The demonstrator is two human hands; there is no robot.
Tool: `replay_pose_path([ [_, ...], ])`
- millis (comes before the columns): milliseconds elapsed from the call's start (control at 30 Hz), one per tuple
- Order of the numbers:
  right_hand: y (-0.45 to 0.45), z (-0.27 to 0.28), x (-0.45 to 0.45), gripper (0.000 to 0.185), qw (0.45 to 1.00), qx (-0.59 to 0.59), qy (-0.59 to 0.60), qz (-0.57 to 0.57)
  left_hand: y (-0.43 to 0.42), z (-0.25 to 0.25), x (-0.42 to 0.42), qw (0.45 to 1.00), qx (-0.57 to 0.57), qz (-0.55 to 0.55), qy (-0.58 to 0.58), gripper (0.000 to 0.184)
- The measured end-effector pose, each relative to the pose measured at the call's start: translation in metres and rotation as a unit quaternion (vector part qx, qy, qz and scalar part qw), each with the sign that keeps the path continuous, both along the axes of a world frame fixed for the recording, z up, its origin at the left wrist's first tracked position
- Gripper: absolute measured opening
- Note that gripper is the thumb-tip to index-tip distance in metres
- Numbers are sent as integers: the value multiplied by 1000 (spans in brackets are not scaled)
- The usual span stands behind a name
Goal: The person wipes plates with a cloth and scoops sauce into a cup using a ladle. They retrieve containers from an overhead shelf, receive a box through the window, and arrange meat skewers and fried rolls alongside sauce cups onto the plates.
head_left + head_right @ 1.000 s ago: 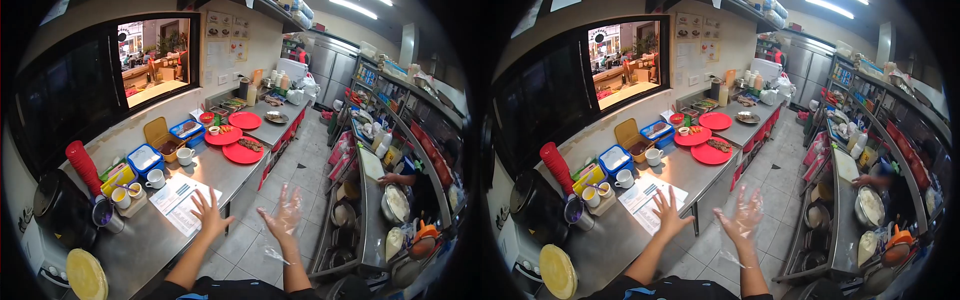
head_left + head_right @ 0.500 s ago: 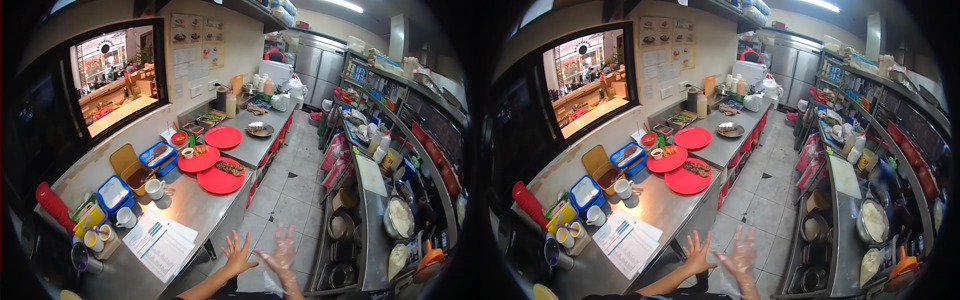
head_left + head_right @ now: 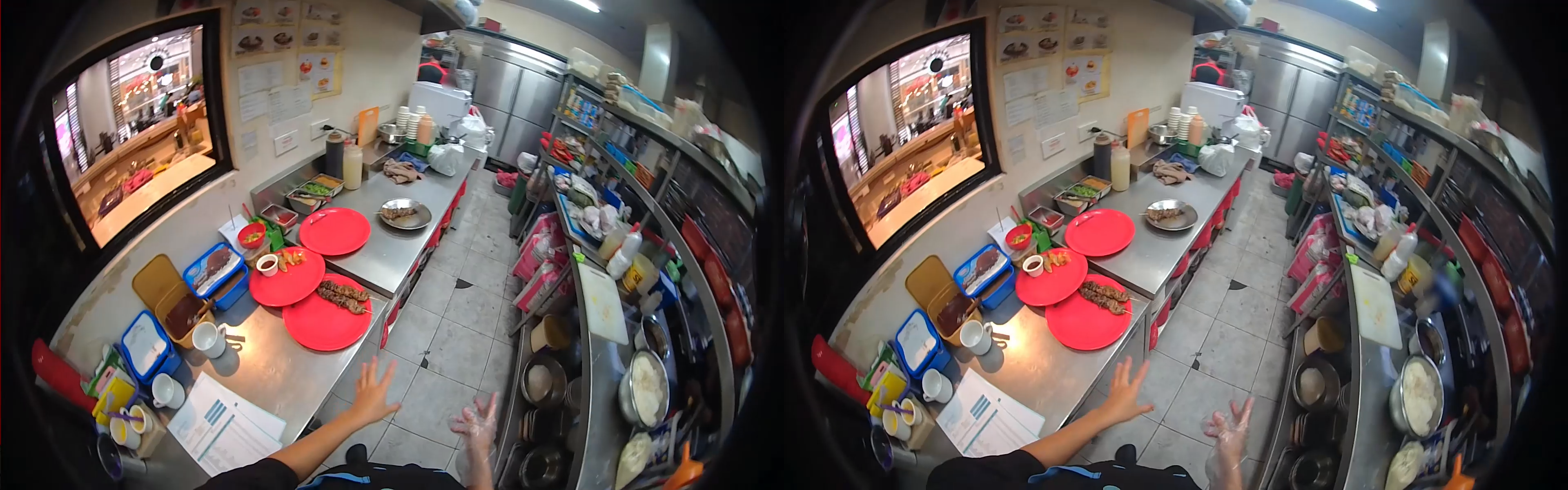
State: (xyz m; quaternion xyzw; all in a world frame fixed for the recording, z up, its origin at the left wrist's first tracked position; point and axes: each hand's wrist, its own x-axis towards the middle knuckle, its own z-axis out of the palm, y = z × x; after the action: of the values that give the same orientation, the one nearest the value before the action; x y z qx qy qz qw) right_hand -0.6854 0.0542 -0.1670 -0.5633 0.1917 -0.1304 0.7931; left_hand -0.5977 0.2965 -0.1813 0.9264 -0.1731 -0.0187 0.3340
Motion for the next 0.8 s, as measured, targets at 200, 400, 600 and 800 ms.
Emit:
replay_pose_path([
  [200, -31, -16, 44, 80, 982, -121, 59, 130, -55, -10, -26, 989, 37, -79, 120, 88],
  [400, 28, 41, 185, 89, 869, -316, -138, 354, -2, 24, 4, 992, -15, 124, -24, 77],
  [600, 187, 95, 333, 92, 697, -453, -318, 456, 94, 24, 20, 929, -110, 346, -71, 70],
  [800, 309, 78, 441, 90, 610, -528, -329, 491, 202, -1, 78, 848, -245, 468, -33, 67],
])
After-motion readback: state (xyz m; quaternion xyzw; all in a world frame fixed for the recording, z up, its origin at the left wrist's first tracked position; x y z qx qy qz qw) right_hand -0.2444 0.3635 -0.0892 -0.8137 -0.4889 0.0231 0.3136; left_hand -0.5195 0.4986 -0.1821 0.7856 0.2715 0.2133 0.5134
